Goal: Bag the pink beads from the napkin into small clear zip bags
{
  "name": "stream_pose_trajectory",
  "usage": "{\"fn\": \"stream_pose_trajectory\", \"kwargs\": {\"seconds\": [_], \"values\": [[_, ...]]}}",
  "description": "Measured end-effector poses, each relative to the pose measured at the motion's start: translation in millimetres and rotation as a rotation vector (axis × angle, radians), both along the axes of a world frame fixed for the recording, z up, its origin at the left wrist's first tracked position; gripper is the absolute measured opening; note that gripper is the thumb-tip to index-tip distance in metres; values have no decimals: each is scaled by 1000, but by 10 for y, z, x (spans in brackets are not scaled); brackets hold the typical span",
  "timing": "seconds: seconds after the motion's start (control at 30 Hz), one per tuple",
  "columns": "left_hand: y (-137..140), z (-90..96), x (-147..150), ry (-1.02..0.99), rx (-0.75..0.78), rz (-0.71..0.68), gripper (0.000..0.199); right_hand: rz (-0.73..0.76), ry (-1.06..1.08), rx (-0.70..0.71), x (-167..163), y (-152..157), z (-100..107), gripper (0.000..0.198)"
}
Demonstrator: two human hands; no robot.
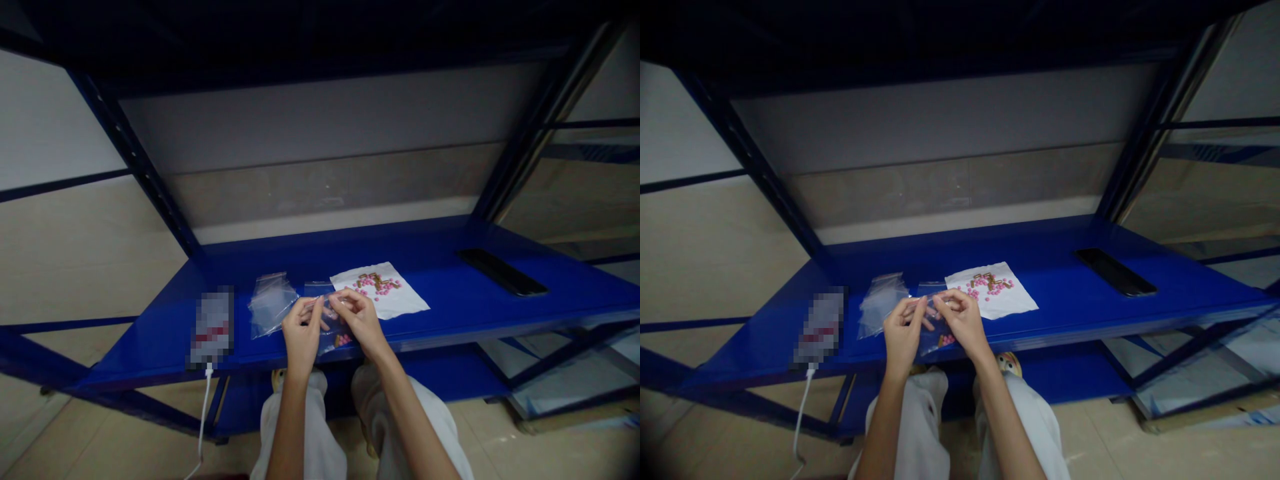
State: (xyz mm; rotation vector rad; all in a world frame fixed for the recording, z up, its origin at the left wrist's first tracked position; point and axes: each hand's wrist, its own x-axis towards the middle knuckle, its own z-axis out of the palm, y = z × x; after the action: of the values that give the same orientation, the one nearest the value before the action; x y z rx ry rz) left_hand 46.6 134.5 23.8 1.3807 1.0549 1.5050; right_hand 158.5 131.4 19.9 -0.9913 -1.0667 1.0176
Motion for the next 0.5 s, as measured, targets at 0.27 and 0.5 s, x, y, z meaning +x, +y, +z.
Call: {"fn": "stream_pose_trajectory", "kwargs": {"seconds": [0.27, 0.5], "values": [[-7, -4, -39, 16, 26, 21, 22, 47, 17, -2, 15, -5, 16, 28], [17, -59, -42, 71, 16, 89, 25, 21, -26, 15, 2, 5, 8, 31]]}}
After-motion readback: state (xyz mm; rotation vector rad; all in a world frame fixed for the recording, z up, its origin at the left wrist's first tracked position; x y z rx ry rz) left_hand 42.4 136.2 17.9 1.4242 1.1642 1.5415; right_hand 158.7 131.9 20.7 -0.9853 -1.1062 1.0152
